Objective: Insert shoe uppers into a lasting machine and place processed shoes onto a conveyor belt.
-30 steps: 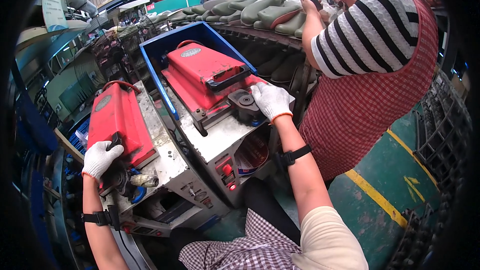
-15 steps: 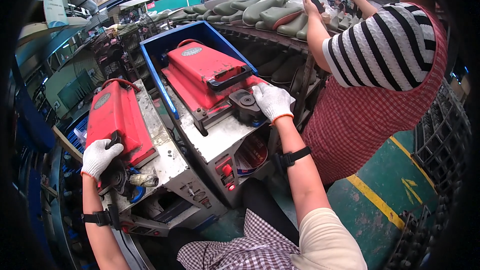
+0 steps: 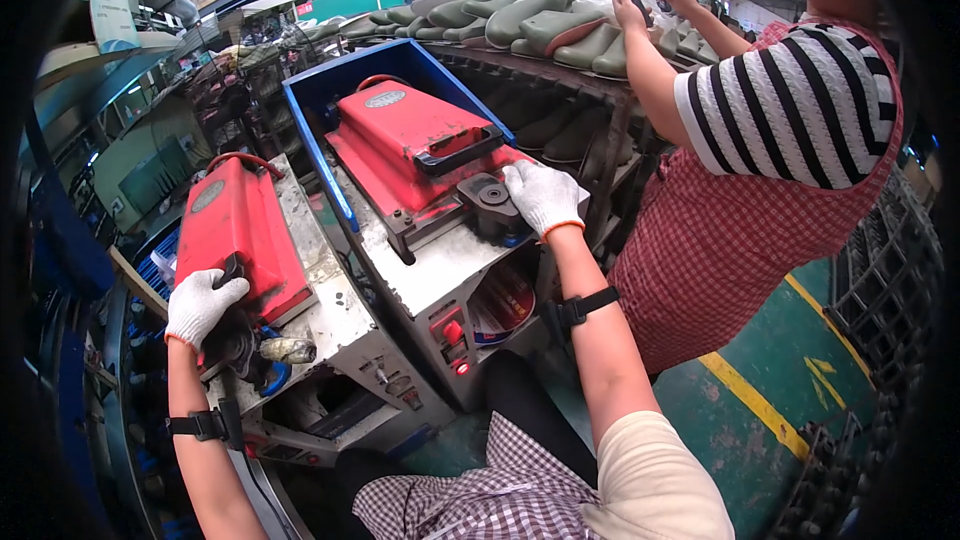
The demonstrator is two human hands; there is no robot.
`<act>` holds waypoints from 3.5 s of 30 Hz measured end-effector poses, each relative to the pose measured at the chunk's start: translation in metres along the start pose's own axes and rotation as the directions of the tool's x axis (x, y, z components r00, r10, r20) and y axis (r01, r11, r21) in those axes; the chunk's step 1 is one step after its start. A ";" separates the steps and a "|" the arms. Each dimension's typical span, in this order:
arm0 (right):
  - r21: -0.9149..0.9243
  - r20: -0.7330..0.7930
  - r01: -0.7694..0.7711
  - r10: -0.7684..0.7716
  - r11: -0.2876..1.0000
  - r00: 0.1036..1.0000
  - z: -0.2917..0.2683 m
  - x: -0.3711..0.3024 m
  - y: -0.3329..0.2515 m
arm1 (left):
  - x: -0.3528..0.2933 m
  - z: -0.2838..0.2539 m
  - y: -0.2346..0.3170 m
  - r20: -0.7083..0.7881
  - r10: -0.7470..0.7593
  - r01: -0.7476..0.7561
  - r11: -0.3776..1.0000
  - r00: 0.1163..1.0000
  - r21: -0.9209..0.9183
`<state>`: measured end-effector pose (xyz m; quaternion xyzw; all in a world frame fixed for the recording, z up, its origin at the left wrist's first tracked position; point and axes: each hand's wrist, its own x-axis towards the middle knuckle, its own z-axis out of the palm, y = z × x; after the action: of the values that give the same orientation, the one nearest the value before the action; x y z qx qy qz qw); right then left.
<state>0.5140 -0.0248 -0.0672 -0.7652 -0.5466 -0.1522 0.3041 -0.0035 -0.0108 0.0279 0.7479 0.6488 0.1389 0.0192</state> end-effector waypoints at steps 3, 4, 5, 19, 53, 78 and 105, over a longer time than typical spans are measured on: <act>-0.004 0.014 -0.014 0.014 1.000 1.000 -0.002 0.000 -0.003 | -0.002 0.001 0.000 -0.009 -0.002 0.002 1.000 1.000 -0.011; -0.010 0.010 -0.015 0.015 1.000 1.000 -0.002 -0.001 -0.002 | -0.001 0.001 -0.001 -0.018 -0.002 0.002 1.000 1.000 -0.017; -0.001 0.010 -0.001 0.001 1.000 1.000 0.000 -0.001 -0.002 | -0.001 0.001 -0.002 -0.019 0.000 0.000 1.000 1.000 -0.022; 0.018 -0.006 -0.011 0.011 1.000 1.000 -0.002 0.003 0.001 | 0.002 0.000 0.004 -0.031 -0.002 0.001 1.000 1.000 -0.026; -0.014 0.191 -0.006 0.009 1.000 0.982 0.003 0.012 0.011 | -0.004 0.038 0.093 -0.493 0.154 -0.315 0.912 0.856 -0.263; 0.048 0.242 -0.056 0.043 0.997 0.969 -0.041 -0.046 0.005 | 0.075 0.147 0.296 -0.462 0.529 -0.594 0.804 0.712 0.004; 0.425 0.527 0.137 -0.368 0.895 0.766 0.016 0.132 -0.040 | 0.120 -0.019 0.269 -0.589 0.656 -0.545 0.742 0.472 0.390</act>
<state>0.5217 0.0925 0.0068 -0.6220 -0.7318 0.1585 0.2289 0.2664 0.0615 0.1242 0.8164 0.3093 0.3579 -0.3313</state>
